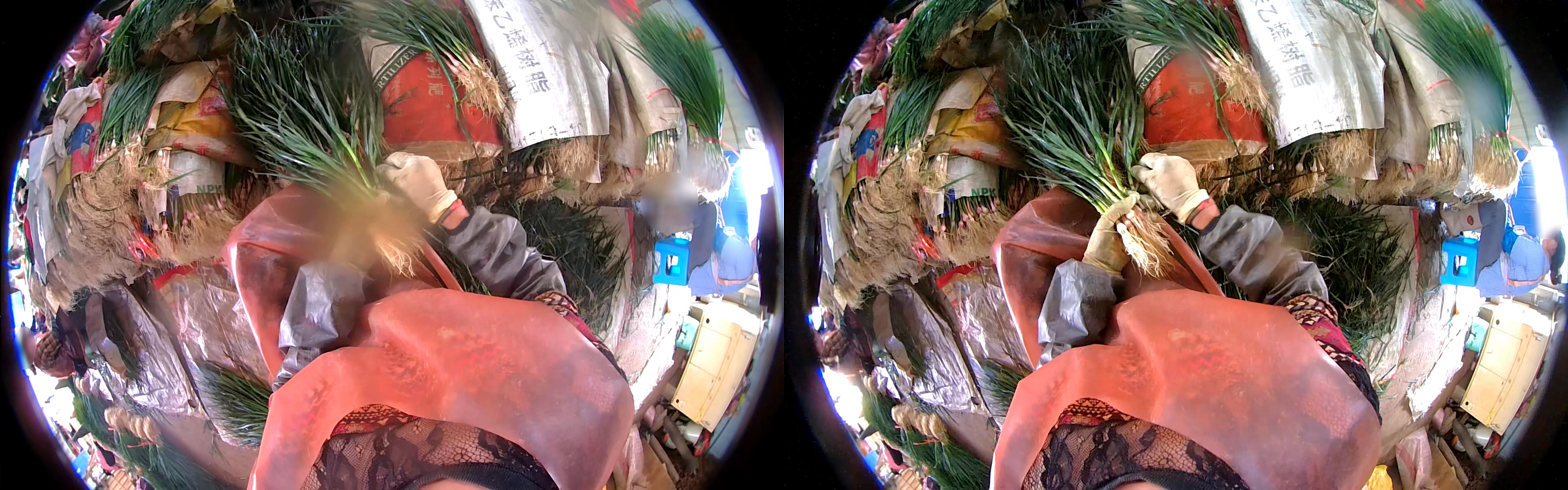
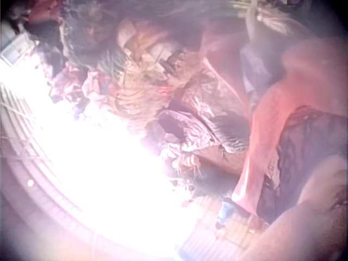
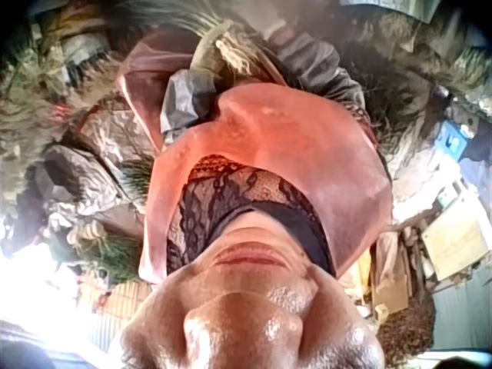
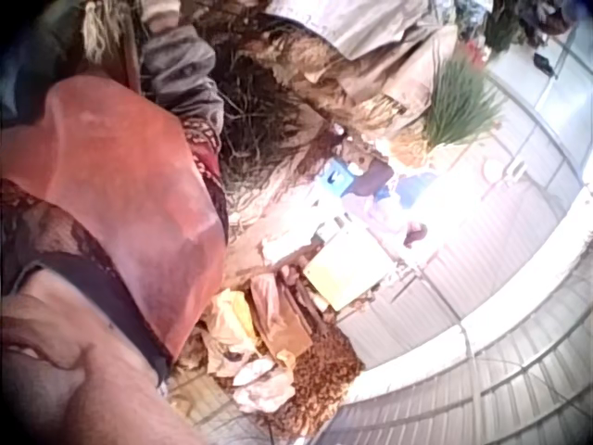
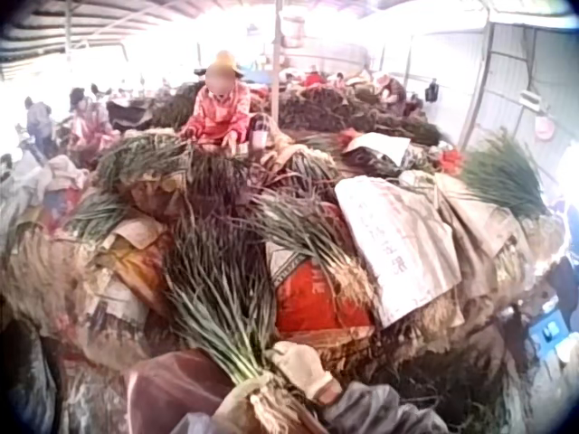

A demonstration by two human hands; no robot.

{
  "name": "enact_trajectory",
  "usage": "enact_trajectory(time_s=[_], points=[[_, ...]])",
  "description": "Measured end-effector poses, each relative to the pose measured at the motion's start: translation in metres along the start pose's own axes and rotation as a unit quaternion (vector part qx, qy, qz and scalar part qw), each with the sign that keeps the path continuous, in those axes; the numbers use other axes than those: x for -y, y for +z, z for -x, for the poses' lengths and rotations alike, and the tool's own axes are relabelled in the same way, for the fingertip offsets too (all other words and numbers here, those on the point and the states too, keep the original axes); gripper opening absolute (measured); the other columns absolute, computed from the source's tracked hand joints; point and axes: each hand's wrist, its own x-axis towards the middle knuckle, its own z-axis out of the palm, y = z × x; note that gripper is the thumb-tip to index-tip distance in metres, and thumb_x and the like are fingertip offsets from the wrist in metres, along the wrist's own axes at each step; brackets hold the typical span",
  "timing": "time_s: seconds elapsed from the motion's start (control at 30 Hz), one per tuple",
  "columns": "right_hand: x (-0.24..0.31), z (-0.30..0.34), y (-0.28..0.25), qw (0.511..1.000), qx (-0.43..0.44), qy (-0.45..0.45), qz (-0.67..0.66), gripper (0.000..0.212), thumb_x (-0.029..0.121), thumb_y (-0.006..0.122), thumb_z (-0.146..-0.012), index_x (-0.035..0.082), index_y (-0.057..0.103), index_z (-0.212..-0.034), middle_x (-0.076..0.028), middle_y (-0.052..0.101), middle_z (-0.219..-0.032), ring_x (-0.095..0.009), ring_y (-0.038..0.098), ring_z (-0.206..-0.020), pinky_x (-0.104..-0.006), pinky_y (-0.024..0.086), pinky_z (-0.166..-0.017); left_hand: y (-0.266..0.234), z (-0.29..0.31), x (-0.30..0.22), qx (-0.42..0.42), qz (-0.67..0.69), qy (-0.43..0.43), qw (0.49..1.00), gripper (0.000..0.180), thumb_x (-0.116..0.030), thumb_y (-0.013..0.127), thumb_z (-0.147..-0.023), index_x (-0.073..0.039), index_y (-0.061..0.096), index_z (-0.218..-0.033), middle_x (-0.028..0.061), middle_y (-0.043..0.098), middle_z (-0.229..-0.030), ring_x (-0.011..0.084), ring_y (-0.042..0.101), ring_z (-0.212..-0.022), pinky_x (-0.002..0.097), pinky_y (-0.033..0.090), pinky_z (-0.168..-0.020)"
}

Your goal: The person processes scallions by hand, bundling them together and cleaning the roots while seated in a warehouse environment with other workers.

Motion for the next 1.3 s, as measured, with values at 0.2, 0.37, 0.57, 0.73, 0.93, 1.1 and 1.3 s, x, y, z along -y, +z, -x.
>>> enact_trajectory(time_s=[0.2,0.37,0.57,0.73,0.93,1.1,1.3], points=[[-0.064,0.02,0.014,0.968,0.045,0.199,0.148,0.029,0.037,0.056,-0.088,0.009,0.064,-0.083,-0.014,0.066,-0.08,-0.034,0.064,-0.076,-0.0453,0.05,-0.07,0.016,0.036,-0.008,0.083,0.047,0.029,0.995,0.027,-0.02,0.061,-0.087,-0.004,0.06,-0.109,0.0089,0.066,-0.092,0.0211,0.065,-0.087,0.0365,0.055,-0.081],[-0.042,-0.025,-0.071,0.96,-0.015,0.195,0.199,0.042,0.041,0.059,-0.088,0.006,0.06,-0.111,-0.014,0.065,-0.089,-0.03,0.063,-0.086,-0.0427,0.048,-0.085,0.026,0.047,-0.02,0.059,0.142,0.004,0.988,0.031,-0.022,0.061,-0.088,-0.004,0.058,-0.113,0.0087,0.066,-0.092,0.0192,0.063,-0.082,0.032,0.055,-0.076],[-0.146,-0.078,-0.108,0.898,-0.051,0.311,0.309,0.049,0.048,0.059,-0.084,0.004,0.058,-0.105,-0.019,0.063,-0.097,-0.036,0.063,-0.089,-0.0476,0.05,-0.078,0.022,0.049,-0.029,0.017,0.106,0.029,0.994,0.036,-0.019,0.063,-0.085,-0.009,0.054,-0.118,0.0067,0.06,-0.094,0.0191,0.06,-0.082,0.0314,0.052,-0.075],[-0.103,-0.03,-0.042,0.918,0.029,0.222,0.326,0.041,0.045,0.056,-0.088,0.006,0.059,-0.1,-0.014,0.063,-0.091,-0.03,0.064,-0.077,-0.0424,0.052,-0.069,0.025,0.053,-0.049,0.095,0.073,0.112,0.986,0.029,-0.022,0.059,-0.088,-0.012,0.054,-0.115,0.0161,0.055,-0.128,0.0332,0.054,-0.117,0.0542,0.05,-0.091],[-0.044,-0.018,-0.09,0.938,-0.076,0.168,0.293,0.061,0.056,0.061,-0.08,0.006,0.06,-0.116,-0.014,0.063,-0.102,-0.031,0.06,-0.095,-0.0424,0.046,-0.081,-0.006,0.015,-0.022,0.045,0.073,0.043,0.995,0.046,-0.018,0.06,-0.088,-0.001,0.049,-0.129,0.0122,0.064,-0.099,0.0252,0.063,-0.088,0.0405,0.054,-0.081],[-0.061,-0.058,-0.075,0.905,-0.025,0.164,0.391,0.03,0.041,0.066,-0.078,0.011,0.068,-0.085,-0.008,0.065,-0.087,-0.027,0.063,-0.084,-0.042,0.047,-0.071,0.0,0.021,-0.021,0.059,0.056,0.024,0.996,0.032,-0.017,0.061,-0.086,0.001,0.062,-0.112,0.01,0.064,-0.089,0.0247,0.062,-0.083,0.0374,0.053,-0.077],[-0.053,-0.047,-0.106,0.957,-0.195,0.206,0.063,0.013,0.02,0.066,-0.081,0.008,0.068,-0.08,-0.009,0.068,-0.079,-0.024,0.064,-0.069,-0.0357,0.05,-0.064,0.027,0.046,-0.032,0.067,0.01,0.044,0.997,0.049,-0.024,0.06,-0.086,0.007,0.055,-0.122,0.0191,0.058,-0.121,0.0304,0.054,-0.116,0.0437,0.046,-0.098]])
